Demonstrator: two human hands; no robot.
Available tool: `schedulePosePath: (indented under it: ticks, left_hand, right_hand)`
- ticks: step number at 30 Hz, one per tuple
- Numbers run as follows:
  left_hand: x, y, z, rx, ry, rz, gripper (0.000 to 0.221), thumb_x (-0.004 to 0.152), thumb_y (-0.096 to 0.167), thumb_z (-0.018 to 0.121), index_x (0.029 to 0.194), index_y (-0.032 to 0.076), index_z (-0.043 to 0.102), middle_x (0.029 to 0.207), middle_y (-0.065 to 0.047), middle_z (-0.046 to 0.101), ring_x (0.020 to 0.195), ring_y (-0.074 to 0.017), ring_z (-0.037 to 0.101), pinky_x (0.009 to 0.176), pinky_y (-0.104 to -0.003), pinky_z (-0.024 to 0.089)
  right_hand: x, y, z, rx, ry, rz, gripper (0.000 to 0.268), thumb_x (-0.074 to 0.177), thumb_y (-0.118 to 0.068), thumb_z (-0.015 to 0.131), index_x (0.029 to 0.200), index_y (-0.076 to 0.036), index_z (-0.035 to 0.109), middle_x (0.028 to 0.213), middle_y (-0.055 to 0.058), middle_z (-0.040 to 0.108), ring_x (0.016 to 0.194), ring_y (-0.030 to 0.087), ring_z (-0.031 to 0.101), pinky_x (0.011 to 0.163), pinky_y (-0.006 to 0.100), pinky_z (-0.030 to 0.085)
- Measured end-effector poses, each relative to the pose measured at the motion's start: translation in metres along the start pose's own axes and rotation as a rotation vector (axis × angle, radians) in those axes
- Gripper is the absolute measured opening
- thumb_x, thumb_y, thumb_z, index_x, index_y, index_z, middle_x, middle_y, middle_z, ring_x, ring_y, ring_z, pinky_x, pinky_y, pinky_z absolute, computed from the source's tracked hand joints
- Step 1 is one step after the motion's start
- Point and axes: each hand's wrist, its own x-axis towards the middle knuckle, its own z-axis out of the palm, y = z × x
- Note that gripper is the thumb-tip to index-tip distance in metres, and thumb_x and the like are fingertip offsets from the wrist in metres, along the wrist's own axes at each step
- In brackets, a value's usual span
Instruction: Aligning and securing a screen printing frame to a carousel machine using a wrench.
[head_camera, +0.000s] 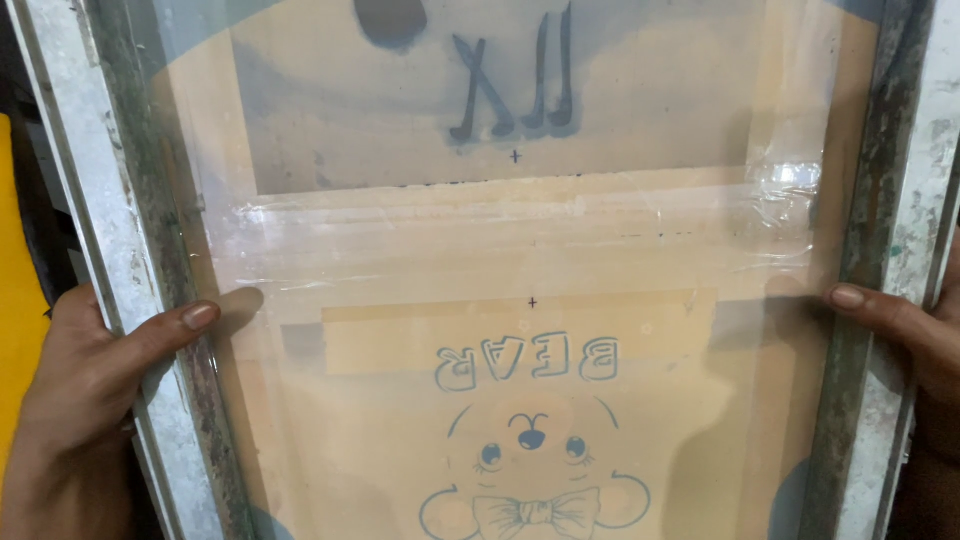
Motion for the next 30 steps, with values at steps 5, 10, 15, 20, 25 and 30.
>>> schedulePosePath:
  ticks: [5, 10, 15, 20, 25, 30]
  left_hand:
    - [-0.002, 0.005, 0.003, 0.027, 0.022, 0.013, 0.025, 0.084, -0.001, 0.069, 0.108, -0.006, 0.065, 0.112, -0.013, 0.071, 0.1, -0.0221, 0.069, 0.09, -0.035, 0.058]
    - [-0.006, 0.014, 0.01, 0.026, 0.048, -0.013, 0.031, 0.083, -0.001, 0.067, 0.113, -0.006, 0.063, 0.116, -0.013, 0.07, 0.104, -0.0235, 0.069, 0.095, -0.037, 0.058]
    - [-0.001, 0.003, 0.002, 0.052, 0.048, 0.001, 0.03, 0.084, 0.0, 0.069, 0.113, -0.003, 0.063, 0.115, -0.01, 0.069, 0.103, -0.0222, 0.068, 0.091, -0.035, 0.057]
    - [-0.004, 0.009, 0.006, 0.026, 0.066, -0.048, 0.033, 0.083, -0.001, 0.067, 0.116, -0.004, 0.064, 0.114, -0.013, 0.07, 0.099, -0.024, 0.069, 0.09, -0.037, 0.058]
    - [0.003, -0.005, -0.004, 0.039, 0.044, -0.025, 0.028, 0.083, 0.003, 0.072, 0.11, -0.003, 0.067, 0.106, -0.011, 0.071, 0.093, -0.0223, 0.07, 0.082, -0.034, 0.058]
    - [0.002, -0.003, -0.003, 0.023, 0.016, 0.01, 0.026, 0.084, 0.002, 0.071, 0.109, -0.005, 0.067, 0.108, -0.012, 0.072, 0.095, -0.0224, 0.069, 0.085, -0.034, 0.057]
  right_hand:
    - [-0.007, -0.002, 0.004, 0.022, 0.058, 0.059, 0.065, 0.09, -0.002, 0.053, 0.153, -0.009, 0.039, 0.136, 0.01, 0.054, 0.115, 0.024, 0.058, 0.093, 0.038, 0.053]
    - [-0.001, 0.015, -0.006, 0.058, 0.022, 0.041, 0.068, 0.087, -0.007, 0.055, 0.153, -0.009, 0.038, 0.134, 0.009, 0.055, 0.115, 0.022, 0.056, 0.096, 0.035, 0.049]
    - [-0.001, 0.006, -0.003, 0.054, 0.017, 0.032, 0.068, 0.087, -0.003, 0.056, 0.153, -0.004, 0.04, 0.131, 0.014, 0.057, 0.111, 0.027, 0.06, 0.092, 0.039, 0.053]
    - [-0.001, 0.011, -0.003, 0.064, 0.01, 0.022, 0.068, 0.086, -0.003, 0.056, 0.152, -0.007, 0.042, 0.132, 0.011, 0.058, 0.111, 0.024, 0.061, 0.093, 0.035, 0.053]
    - [-0.008, -0.018, 0.008, -0.104, 0.029, -0.047, 0.063, 0.093, 0.004, 0.05, 0.153, 0.001, 0.033, 0.153, 0.016, 0.043, 0.134, 0.031, 0.049, 0.105, 0.047, 0.046]
    - [-0.005, -0.009, 0.004, 0.008, 0.014, 0.013, 0.069, 0.089, 0.003, 0.048, 0.157, -0.003, 0.036, 0.144, 0.016, 0.052, 0.126, 0.03, 0.056, 0.104, 0.043, 0.05]
